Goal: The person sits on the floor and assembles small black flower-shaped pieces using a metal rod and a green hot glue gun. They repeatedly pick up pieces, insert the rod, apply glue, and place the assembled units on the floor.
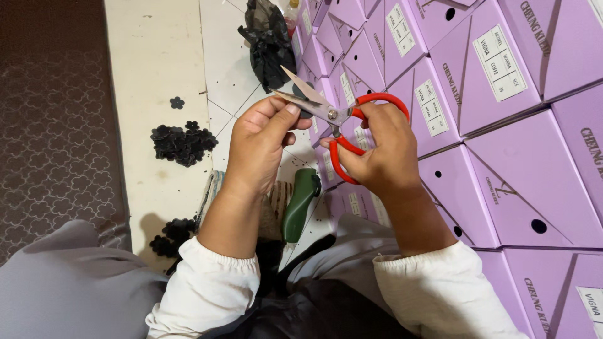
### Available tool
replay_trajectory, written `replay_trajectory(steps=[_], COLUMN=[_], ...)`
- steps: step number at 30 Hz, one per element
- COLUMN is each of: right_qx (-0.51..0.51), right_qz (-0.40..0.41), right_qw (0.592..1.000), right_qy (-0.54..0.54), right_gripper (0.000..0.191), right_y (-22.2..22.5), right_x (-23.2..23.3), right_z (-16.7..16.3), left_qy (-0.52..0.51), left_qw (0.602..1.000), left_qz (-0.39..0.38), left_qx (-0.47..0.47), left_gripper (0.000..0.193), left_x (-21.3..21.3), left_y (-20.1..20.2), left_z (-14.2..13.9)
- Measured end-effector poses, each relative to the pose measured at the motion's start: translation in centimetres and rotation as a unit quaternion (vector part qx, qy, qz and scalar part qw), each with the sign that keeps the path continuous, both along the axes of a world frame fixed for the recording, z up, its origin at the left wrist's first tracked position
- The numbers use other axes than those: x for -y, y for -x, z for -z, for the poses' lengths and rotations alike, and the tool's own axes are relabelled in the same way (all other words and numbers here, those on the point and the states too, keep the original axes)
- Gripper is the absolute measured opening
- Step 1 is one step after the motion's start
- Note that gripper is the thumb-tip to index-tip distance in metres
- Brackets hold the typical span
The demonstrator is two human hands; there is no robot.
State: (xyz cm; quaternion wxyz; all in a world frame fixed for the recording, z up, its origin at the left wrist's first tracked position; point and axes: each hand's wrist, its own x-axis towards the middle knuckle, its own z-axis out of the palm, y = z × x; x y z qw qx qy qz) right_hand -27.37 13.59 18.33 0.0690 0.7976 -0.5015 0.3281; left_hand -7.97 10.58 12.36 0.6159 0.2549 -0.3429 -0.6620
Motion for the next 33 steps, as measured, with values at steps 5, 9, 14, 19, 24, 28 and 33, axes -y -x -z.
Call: replay_trajectory(steps=[5, 9, 14, 19, 24, 28, 33], right_qx=[-0.021, -0.012, 0.028, 0.063, 0.084, 0.411, 0.465], right_qz=[-0.017, -0.02, 0.027, 0.05, 0.065, -0.038, 0.023], right_qw=[0.999, 0.999, 0.999, 0.995, 0.992, 0.87, 0.834], right_qy=[0.029, 0.04, -0.023, -0.061, -0.073, -0.269, -0.296], right_gripper=[0.062, 0.062, 0.059, 0.059, 0.053, 0.035, 0.025], right_y=[0.0, -0.5, -1.2, -1.5, -0.8, 0.2, 2.0], right_x=[-0.2, -0.4, -0.6, -0.9, -0.4, 0.8, 1.6], right_z=[-0.2, -0.2, -0.1, 0.0, 1.4, 3.4, 4.1], left_qy=[-0.015, -0.006, -0.021, -0.022, -0.03, -0.041, -0.049], left_qw=[1.0, 1.0, 0.999, 0.998, 0.996, 0.997, 0.998], left_qz=[-0.012, -0.019, -0.035, -0.049, -0.065, -0.06, -0.032], left_qx=[-0.025, -0.003, -0.028, -0.041, -0.044, -0.031, -0.026], left_gripper=[0.01, 0.012, 0.014, 0.02, 0.022, 0.021, 0.018], left_x=[-0.1, -0.3, -0.4, -0.6, -0.5, -0.5, -0.3], left_y=[0.6, 1.0, 1.2, 1.3, 1.6, 1.8, 2.0], left_z=[0.2, 0.3, 0.3, 0.3, 0.2, 0.1, 0.5])
